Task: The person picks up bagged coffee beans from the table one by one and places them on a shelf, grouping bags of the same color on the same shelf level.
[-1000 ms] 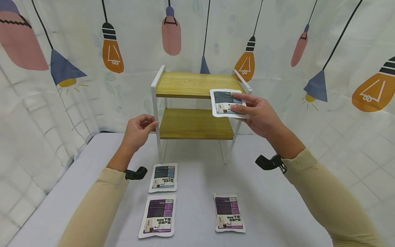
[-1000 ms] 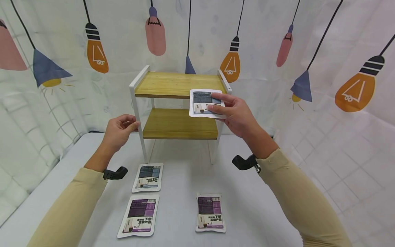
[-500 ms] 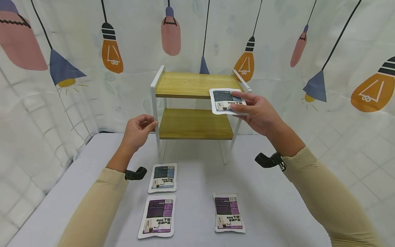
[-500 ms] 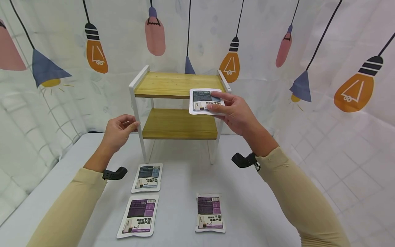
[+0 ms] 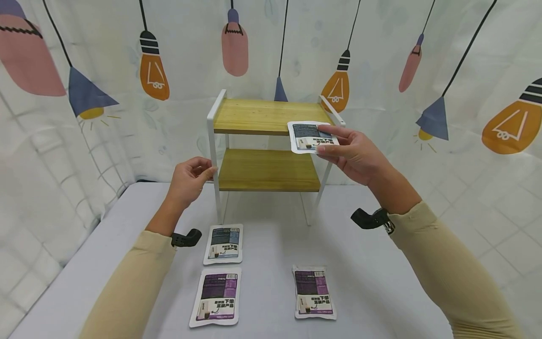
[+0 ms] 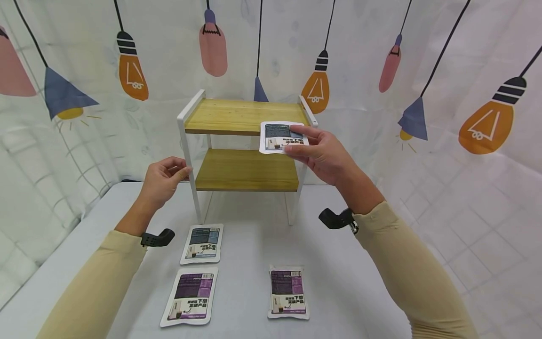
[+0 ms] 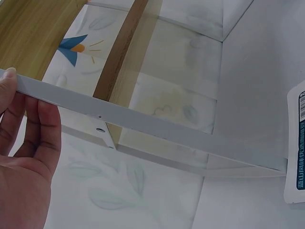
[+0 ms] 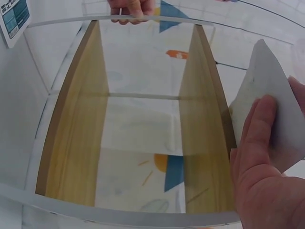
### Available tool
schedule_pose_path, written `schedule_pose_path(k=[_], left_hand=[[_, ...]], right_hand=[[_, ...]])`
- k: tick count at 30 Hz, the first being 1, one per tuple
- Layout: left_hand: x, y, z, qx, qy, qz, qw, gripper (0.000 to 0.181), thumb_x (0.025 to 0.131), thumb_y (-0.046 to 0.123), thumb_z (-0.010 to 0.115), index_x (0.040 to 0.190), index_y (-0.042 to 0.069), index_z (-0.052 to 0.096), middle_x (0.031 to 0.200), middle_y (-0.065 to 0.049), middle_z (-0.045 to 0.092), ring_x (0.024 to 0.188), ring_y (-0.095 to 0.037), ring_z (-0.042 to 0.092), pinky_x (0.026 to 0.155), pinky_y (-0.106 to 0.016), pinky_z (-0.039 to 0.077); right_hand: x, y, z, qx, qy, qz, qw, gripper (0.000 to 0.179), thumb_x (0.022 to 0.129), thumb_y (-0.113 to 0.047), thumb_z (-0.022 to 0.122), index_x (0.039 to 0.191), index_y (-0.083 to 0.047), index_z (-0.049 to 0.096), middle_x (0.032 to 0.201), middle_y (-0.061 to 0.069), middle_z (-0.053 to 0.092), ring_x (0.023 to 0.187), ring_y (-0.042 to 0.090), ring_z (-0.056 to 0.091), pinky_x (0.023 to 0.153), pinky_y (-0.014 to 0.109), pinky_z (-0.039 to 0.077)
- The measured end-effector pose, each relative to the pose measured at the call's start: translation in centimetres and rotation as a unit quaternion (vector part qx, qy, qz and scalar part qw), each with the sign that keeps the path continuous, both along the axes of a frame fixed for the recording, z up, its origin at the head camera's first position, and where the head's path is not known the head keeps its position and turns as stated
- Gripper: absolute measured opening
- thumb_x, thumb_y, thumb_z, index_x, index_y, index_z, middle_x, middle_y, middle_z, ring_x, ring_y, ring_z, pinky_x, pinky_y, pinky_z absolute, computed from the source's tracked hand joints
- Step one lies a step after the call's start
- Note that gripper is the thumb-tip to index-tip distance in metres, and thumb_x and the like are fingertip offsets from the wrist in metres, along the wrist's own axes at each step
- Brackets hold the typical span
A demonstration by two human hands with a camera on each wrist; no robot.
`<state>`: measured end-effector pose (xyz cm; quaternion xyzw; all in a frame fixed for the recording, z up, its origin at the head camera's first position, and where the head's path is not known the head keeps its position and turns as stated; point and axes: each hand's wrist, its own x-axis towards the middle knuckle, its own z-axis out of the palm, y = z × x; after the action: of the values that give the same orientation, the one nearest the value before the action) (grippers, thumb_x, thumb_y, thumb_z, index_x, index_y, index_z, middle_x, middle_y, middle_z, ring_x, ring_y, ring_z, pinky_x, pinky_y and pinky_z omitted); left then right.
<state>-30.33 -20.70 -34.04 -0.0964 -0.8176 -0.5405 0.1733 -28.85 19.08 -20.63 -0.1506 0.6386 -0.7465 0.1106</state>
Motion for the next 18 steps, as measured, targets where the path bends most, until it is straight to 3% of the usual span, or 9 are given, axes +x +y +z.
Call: schedule_pose_path(k=[18], left_hand=[[-0.01, -0.01, -0.02, 0.000, 0.003, -0.002, 1.0000, 0.034, 0.101, 0.033, 0.065, 0.118, 0.003, 0.067, 0.110, -0.006, 0.066, 0.102, -0.012, 0.067, 0.088, -0.014, 0.056]], right_hand=[[0.20, 0.54, 0.44, -0.003, -0.012, 0.038, 0.9992, 0.069, 0.094, 0.007, 0.067, 0.156, -0.012, 0.044, 0.146, 0.010, 0.043, 0.118, 0.023, 0.060, 0.090, 0.019, 0.058]])
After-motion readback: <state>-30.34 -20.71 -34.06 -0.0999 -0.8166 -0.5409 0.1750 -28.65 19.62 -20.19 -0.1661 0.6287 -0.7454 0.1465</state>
